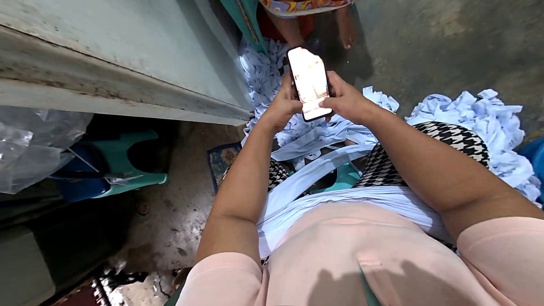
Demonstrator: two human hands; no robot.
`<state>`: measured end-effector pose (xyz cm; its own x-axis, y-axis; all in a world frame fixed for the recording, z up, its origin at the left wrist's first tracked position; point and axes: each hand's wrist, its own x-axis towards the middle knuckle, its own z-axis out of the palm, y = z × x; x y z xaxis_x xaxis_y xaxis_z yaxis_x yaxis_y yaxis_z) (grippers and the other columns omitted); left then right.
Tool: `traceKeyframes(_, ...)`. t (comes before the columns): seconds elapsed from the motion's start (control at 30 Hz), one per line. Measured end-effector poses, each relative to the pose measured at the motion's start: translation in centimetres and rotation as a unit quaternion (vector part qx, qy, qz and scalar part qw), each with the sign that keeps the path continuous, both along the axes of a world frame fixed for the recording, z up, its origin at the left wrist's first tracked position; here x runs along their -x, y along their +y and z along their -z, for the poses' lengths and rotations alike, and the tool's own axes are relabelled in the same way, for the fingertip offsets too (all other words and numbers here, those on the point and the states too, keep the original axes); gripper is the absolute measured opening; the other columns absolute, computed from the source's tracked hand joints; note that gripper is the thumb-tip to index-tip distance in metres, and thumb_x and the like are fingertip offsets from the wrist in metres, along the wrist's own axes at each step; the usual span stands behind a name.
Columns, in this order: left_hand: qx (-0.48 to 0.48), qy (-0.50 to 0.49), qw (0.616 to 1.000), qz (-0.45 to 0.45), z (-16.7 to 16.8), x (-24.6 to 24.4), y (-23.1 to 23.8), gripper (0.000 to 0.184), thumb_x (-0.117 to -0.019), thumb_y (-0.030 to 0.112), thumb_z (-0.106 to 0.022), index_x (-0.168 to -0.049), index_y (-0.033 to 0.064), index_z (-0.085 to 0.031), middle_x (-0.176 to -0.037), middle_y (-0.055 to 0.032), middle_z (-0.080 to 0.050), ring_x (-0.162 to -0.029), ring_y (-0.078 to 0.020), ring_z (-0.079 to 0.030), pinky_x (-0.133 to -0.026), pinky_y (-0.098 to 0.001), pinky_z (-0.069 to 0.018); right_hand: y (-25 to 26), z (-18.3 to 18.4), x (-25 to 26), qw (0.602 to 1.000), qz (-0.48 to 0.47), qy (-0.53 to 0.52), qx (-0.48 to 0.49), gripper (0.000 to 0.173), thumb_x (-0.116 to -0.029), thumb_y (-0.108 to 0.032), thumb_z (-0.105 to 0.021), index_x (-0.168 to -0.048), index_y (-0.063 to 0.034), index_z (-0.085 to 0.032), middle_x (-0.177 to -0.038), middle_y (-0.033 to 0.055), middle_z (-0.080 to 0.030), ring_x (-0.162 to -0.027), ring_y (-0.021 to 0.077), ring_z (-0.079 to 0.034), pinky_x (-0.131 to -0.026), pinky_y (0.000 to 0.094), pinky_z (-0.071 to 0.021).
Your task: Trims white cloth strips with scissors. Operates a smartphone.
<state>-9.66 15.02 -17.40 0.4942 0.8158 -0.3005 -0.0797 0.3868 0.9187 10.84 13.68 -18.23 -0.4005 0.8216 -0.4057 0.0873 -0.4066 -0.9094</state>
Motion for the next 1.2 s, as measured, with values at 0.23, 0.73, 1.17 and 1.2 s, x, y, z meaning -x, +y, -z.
traceKeyframes(0.23, 0.003, 0.015, 1.0, -0.006, -0.2, -0.06, -0.1, 0.109, -0.071, -0.022, -0.056, -0.159, 0.0121, -0.002, -0.138, -0.0171, -0.056, -0.113, -0.0249, -0.067, -0.09, -0.0416, -0.0596, -0.09, -0.28, 0.06, 1.0, 0.002, -0.007, 0.007, 0.069, -0.0962, 0.005, -0.054, -0.156, -0.0129, -0.025, -0.127, 0.0151, -0.064, -0.094, 0.0263, -0.072, -0.063, 0.0393, -0.0616)
traceKeyframes(0.73, -0.006, -0.009, 1.0, 0.005, 0.13, 0.02, 0.0, 0.108, -0.0694, -0.022, -0.054, -0.158, 0.0122, -0.003, -0.141, -0.0167, -0.054, -0.115, -0.0259, -0.066, -0.089, -0.0432, -0.0596, -0.07, -0.09, 0.06, 1.0, 0.003, -0.012, 0.006, 0.064, -0.0964, 0.004, -0.055, -0.152, -0.0134, -0.03, -0.127, 0.0147, -0.064, -0.093, 0.0273, -0.072, -0.062, 0.0396, -0.0615)
traceKeyframes(1.17, -0.009, -0.008, 1.0, 0.007, 0.07, 0.06, 0.0, 0.102, -0.0717, -0.021, -0.054, -0.157, 0.0112, -0.007, -0.139, -0.0164, -0.055, -0.113, -0.0255, -0.067, -0.088, -0.0427, -0.0602, -0.1, 0.05, 0.11, 1.0, 0.003, -0.008, 0.002, 0.066, -0.0954, 0.004, -0.055, -0.153, -0.0146, -0.03, -0.127, 0.0141, -0.065, -0.093, 0.0275, -0.073, -0.061, 0.0396, -0.0616)
traceKeyframes(1.2, -0.01, -0.005, 1.0, 0.007, 0.11, 0.05, 0.02, 0.101, -0.0723, -0.02, -0.054, -0.157, 0.0111, -0.008, -0.139, -0.0163, -0.056, -0.113, -0.0252, -0.067, -0.089, -0.0426, -0.06, -0.1, 0.01, 0.11, 1.0, 0.002, -0.01, 0.002, 0.065, -0.0955, 0.004, -0.054, -0.153, -0.0143, -0.03, -0.127, 0.0143, -0.065, -0.093, 0.0274, -0.073, -0.061, 0.04, -0.0616)
